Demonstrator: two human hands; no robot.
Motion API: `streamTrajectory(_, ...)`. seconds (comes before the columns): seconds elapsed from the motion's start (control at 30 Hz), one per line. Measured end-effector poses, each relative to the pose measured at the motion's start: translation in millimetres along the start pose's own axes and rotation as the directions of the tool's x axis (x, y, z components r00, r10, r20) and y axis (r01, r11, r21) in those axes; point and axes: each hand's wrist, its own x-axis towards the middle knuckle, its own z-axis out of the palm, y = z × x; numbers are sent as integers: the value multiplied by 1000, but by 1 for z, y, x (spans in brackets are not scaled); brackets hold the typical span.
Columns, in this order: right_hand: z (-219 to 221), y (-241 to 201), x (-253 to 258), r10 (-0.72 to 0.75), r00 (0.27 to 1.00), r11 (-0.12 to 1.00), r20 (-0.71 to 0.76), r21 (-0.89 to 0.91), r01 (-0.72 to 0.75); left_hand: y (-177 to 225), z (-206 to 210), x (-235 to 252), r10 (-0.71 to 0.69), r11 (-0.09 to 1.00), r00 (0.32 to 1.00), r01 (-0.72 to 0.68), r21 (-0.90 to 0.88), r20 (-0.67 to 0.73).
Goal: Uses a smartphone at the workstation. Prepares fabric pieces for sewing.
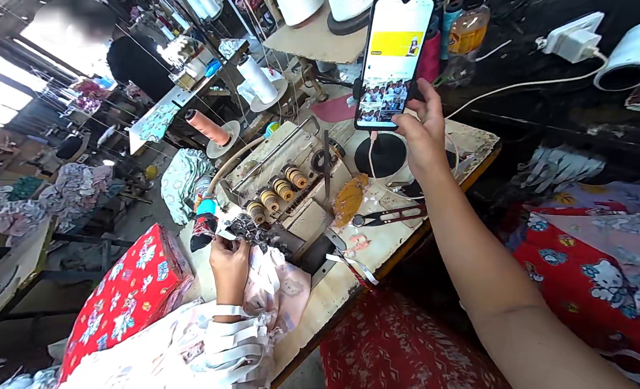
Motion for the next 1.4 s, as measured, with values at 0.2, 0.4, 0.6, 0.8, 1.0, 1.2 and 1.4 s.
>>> streamTrajectory(0.2,2,1,11,-24,999,1000,-30,1,24,1,0,-1,-6,1000,1000,6,-12,-2)
streamTrajectory(0.4,6,-4,16,16,996,1000,-89,4,-16,0,0,-1,1,999,1000,-1,39,0)
streamTrajectory(0.6,10,-2,11,2,996,1000,-87,26,0,-1,-1,0,-6,999,1000,6,38,3)
streamTrajectory(0.8,25,1,5,-80,996,996,-32,47,82,0,-1,0,1,1000,1000,-1,24,5)
streamTrajectory(1.0,34,7,6,-130,988,992,-87,-8,130,1,-1,-1,-6,1000,1000,6,13,-4)
streamTrajectory(1.2,39,11,7,-174,976,983,-133,-79,165,2,0,-1,-4,1000,1000,4,-2,0)
streamTrajectory(1.4,38,12,7,-165,976,984,-141,-86,154,-1,-1,-1,2,1000,1000,-2,10,5)
